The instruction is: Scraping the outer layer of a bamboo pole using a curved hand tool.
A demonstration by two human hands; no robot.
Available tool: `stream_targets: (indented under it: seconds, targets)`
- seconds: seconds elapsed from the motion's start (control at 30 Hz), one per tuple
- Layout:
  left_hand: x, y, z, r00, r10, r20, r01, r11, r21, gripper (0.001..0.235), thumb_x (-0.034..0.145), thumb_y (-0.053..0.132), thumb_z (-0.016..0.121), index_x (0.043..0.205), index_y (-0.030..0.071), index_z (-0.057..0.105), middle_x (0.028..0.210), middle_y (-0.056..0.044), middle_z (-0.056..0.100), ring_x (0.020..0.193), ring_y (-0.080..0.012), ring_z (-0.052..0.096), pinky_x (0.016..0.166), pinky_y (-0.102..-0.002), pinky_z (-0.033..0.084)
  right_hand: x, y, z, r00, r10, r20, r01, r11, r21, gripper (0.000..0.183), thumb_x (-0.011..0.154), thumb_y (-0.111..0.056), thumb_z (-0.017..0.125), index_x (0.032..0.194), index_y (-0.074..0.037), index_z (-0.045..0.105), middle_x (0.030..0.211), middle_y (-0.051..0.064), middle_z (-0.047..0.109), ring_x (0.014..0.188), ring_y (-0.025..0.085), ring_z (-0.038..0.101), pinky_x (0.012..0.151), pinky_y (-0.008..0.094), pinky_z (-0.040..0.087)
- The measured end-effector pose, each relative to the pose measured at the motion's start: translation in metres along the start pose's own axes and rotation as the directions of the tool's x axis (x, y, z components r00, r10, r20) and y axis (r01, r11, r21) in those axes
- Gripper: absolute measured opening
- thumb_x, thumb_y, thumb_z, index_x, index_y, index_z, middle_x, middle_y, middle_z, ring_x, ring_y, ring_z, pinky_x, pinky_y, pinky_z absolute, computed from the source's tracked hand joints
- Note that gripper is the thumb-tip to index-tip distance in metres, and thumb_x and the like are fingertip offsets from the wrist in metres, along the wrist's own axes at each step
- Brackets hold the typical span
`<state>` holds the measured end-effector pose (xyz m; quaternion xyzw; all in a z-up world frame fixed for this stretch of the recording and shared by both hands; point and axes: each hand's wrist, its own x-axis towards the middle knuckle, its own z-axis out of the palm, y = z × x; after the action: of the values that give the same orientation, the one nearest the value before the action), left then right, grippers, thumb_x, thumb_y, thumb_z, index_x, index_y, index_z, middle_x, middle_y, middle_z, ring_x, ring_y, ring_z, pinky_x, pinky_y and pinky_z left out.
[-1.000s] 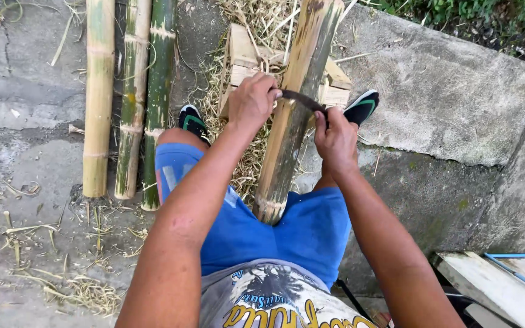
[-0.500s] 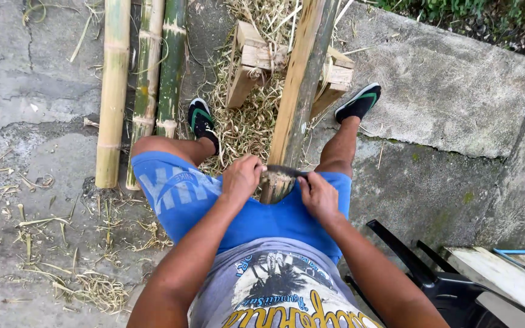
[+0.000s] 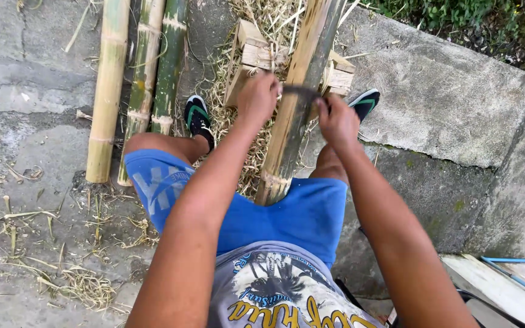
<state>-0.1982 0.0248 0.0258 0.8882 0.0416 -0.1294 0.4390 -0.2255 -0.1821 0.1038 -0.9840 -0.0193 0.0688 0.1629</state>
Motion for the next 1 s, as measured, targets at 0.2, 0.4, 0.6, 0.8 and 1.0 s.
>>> stream_targets:
  seconds: [0.2, 0.4, 0.6, 0.8, 1.0]
  targets:
    - [0.057, 0.003, 0.008, 1.0, 0.002, -0.003, -0.002, 1.0, -0.012, 0.012, 0.096, 0.027, 0.065, 0.094, 0.015, 0.068, 0.088, 0.001, 0.058, 0.075, -0.0143, 0.055, 0.06, -0.028, 0.049, 0.044, 0.004, -0.004, 0.999, 0.014, -0.045, -0.012, 0.999, 0.043, 0.035, 0.104, -0.035, 0.064, 0.09, -0.005, 0.056, 0.081, 0.019, 0.066, 0.076, 0.046, 0.063, 0.064, 0.056, 0.045]
    - [0.009, -0.015, 0.014, 0.999, 0.032, -0.04, -0.031, 0.999, 0.017, 0.012, 0.095, 0.029, 0.068, 0.09, 0.018, 0.069, 0.086, 0.004, 0.058, 0.075, -0.0141, 0.055, 0.064, -0.031, 0.047, -0.005, 0.001, 0.005, 0.994, -0.065, -0.084, 0.064, 0.998, -0.015, 0.034, 0.105, -0.034, 0.064, 0.089, -0.006, 0.054, 0.083, 0.018, 0.065, 0.077, 0.044, 0.063, 0.066, 0.055, 0.045]
    - [-0.073, -0.031, 0.009, 0.999, 0.043, -0.026, -0.042, 0.999, 0.022, 0.012, 0.095, 0.027, 0.069, 0.088, 0.016, 0.069, 0.086, 0.001, 0.06, 0.077, -0.0168, 0.057, 0.063, -0.033, 0.046, -0.074, -0.013, 0.01, 0.997, -0.079, -0.018, 0.079, 0.997, 0.015, 0.03, 0.104, -0.032, 0.063, 0.089, -0.008, 0.055, 0.082, 0.015, 0.065, 0.074, 0.042, 0.064, 0.065, 0.055, 0.046]
    - [-0.154, -0.05, 0.0, 0.998, 0.039, 0.05, -0.037, 0.999, -0.028, 0.012, 0.095, 0.024, 0.069, 0.089, 0.014, 0.07, 0.087, -0.003, 0.062, 0.078, -0.0229, 0.061, 0.066, -0.04, 0.048, -0.15, -0.02, 0.027, 0.998, -0.043, 0.047, 0.04, 0.998, 0.051, 0.031, 0.103, -0.034, 0.063, 0.087, -0.009, 0.054, 0.082, 0.017, 0.064, 0.075, 0.043, 0.064, 0.064, 0.055, 0.047]
    - [-0.219, -0.072, 0.005, 0.994, -0.014, 0.109, 0.016, 1.0, -0.015, 0.01, 0.091, 0.022, 0.073, 0.088, 0.012, 0.07, 0.089, -0.007, 0.065, 0.083, -0.0291, 0.065, 0.073, -0.045, 0.05, -0.205, -0.035, 0.021, 0.963, 0.073, 0.26, -0.095, 0.993, 0.073, 0.03, 0.101, -0.037, 0.059, 0.089, -0.01, 0.057, 0.083, 0.019, 0.067, 0.078, 0.045, 0.065, 0.067, 0.058, 0.048]
